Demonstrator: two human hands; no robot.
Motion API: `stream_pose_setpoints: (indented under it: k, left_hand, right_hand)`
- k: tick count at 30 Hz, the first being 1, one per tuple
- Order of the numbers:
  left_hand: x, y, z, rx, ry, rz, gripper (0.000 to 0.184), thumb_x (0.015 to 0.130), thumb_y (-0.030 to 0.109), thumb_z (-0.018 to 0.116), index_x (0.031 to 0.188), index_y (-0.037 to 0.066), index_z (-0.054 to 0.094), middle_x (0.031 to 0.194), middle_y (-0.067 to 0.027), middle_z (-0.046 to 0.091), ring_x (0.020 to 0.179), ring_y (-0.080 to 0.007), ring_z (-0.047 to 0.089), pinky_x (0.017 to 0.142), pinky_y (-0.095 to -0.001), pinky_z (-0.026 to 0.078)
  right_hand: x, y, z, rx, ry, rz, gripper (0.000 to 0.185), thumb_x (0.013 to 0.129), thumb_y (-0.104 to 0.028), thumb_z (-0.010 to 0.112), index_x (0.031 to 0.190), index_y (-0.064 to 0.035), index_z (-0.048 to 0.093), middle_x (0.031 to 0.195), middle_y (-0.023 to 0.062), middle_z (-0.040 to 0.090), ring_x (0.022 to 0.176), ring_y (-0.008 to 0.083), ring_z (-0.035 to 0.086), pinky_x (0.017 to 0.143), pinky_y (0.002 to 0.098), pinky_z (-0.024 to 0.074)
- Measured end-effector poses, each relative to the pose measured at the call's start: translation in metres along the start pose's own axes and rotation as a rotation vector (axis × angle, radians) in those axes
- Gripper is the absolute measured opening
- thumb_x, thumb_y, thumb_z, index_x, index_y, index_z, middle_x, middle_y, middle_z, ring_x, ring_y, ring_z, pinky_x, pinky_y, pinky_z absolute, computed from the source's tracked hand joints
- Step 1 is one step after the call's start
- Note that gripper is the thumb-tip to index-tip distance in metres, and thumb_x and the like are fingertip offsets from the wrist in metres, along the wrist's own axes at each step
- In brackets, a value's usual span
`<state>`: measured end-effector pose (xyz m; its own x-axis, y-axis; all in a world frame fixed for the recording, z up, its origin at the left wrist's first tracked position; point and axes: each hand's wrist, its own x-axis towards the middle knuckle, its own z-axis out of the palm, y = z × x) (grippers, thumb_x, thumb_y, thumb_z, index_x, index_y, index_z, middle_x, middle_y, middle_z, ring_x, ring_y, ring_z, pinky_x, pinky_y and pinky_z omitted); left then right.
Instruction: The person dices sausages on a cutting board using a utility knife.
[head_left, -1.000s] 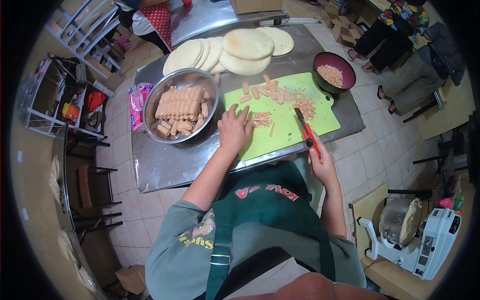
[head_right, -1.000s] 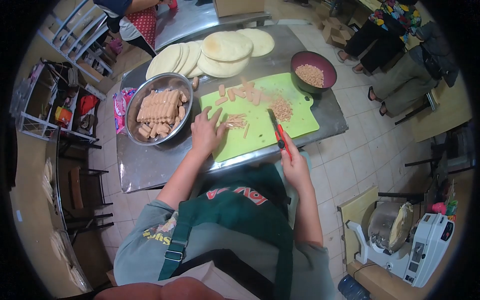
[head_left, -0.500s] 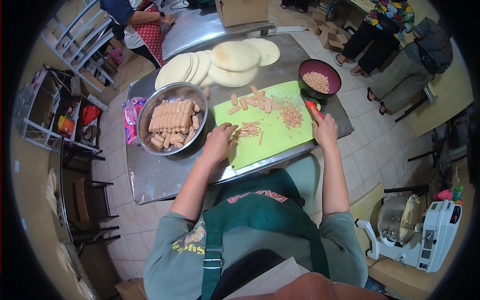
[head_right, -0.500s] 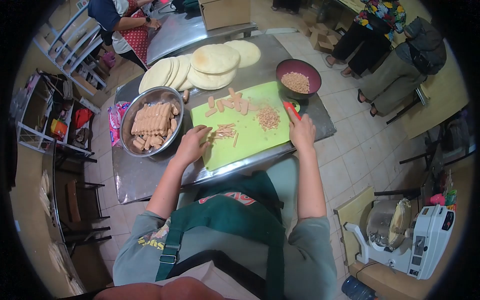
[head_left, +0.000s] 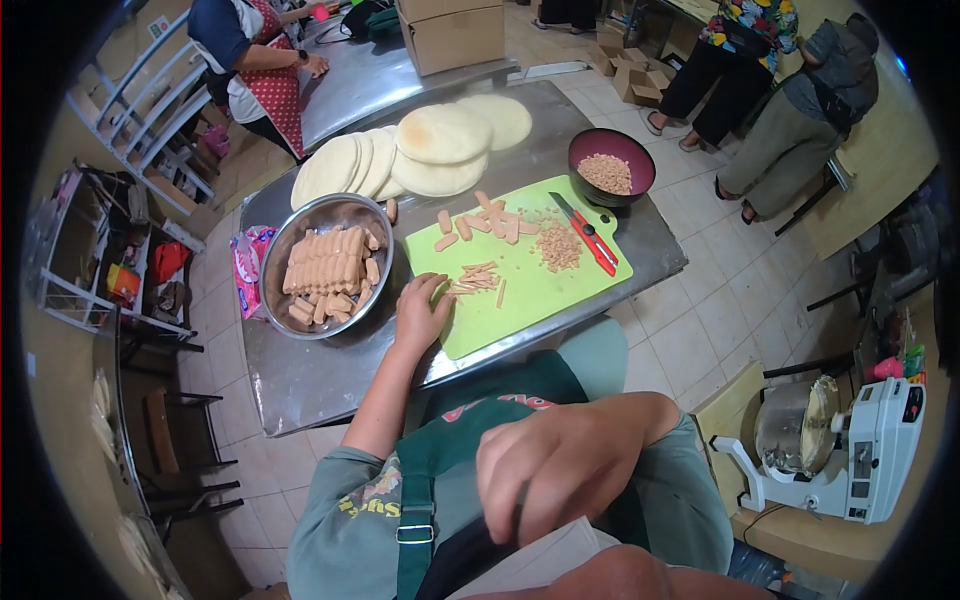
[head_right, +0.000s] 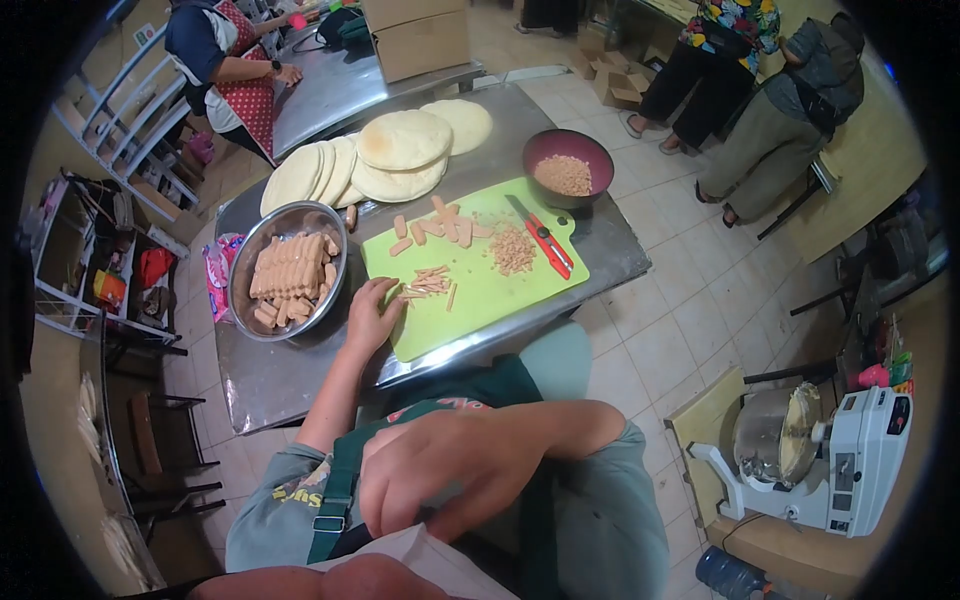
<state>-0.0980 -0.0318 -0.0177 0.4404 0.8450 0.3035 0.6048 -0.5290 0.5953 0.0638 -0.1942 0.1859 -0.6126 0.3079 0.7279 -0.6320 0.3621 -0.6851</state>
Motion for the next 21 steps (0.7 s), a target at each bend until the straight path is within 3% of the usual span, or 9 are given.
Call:
stream_pose_setpoints:
  k: [4,7,14,16,18,21]
  left_hand:
    - [-0.004,-0.004,-0.001,-0.026,0.009,-0.013,0.029,0.076,0.017,0.064,0.103,0.006,0.064,0.105,-0.0121,0.061,0.098,-0.031,0.056,0.085,-0.0398,0.044]
    - [-0.006,-0.005,-0.001,-0.038,0.013,-0.01,0.028,0.076,0.016,0.064,0.103,0.006,0.064,0.104,-0.0122,0.061,0.098,-0.0313,0.056,0.085,-0.0399,0.044]
    - [-0.009,-0.004,0.003,-0.07,0.028,-0.025,0.028,0.075,0.015,0.064,0.101,0.004,0.064,0.102,-0.0138,0.061,0.095,-0.0316,0.057,0.083,-0.0387,0.045]
    - [-0.009,-0.002,0.004,-0.064,0.01,-0.018,0.028,0.075,0.014,0.064,0.101,0.003,0.063,0.101,-0.0142,0.061,0.094,-0.0312,0.058,0.081,-0.0366,0.046]
    - [-0.006,-0.001,0.004,-0.093,0.005,-0.015,0.028,0.075,0.015,0.064,0.101,0.006,0.064,0.101,-0.0133,0.062,0.096,-0.0323,0.057,0.085,-0.0408,0.044]
    - [0.001,0.004,-0.001,-0.059,-0.03,0.029,0.031,0.074,0.013,0.063,0.105,0.006,0.062,0.107,-0.0128,0.059,0.101,-0.0318,0.054,0.087,-0.0402,0.042]
  right_hand:
    - [0.005,-0.001,-0.001,-0.023,0.056,-0.053,0.015,0.09,-0.016,0.055,0.089,-0.0027,0.062,0.095,0.0094,0.062,0.084,0.0253,0.055,0.077,0.0389,0.038]
    - [0.004,0.0,-0.009,0.003,0.144,0.011,0.008,0.083,-0.006,0.059,0.087,-0.0014,0.055,0.09,0.0093,0.057,0.084,0.0261,0.053,0.076,0.0369,0.0403]
    - [0.005,0.001,-0.003,0.057,0.319,0.112,0.006,0.084,-0.003,0.058,0.087,-0.0012,0.054,0.088,0.0086,0.058,0.082,0.0223,0.053,0.076,0.0344,0.0405]
    - [0.009,-0.003,-0.002,0.073,0.306,0.072,0.006,0.084,-0.003,0.059,0.087,-0.0016,0.055,0.088,0.0088,0.058,0.082,0.0226,0.053,0.076,0.0341,0.0403]
    - [0.01,-0.006,0.003,0.097,0.301,0.035,0.007,0.083,-0.003,0.06,0.088,-0.002,0.055,0.088,0.009,0.058,0.081,0.0229,0.054,0.076,0.0338,0.04]
    - [0.007,-0.008,0.006,-0.027,0.254,0.028,0.02,0.092,-0.02,0.051,0.087,-0.005,0.062,0.088,0.0086,0.063,0.076,0.0239,0.052,0.072,0.0375,0.0382]
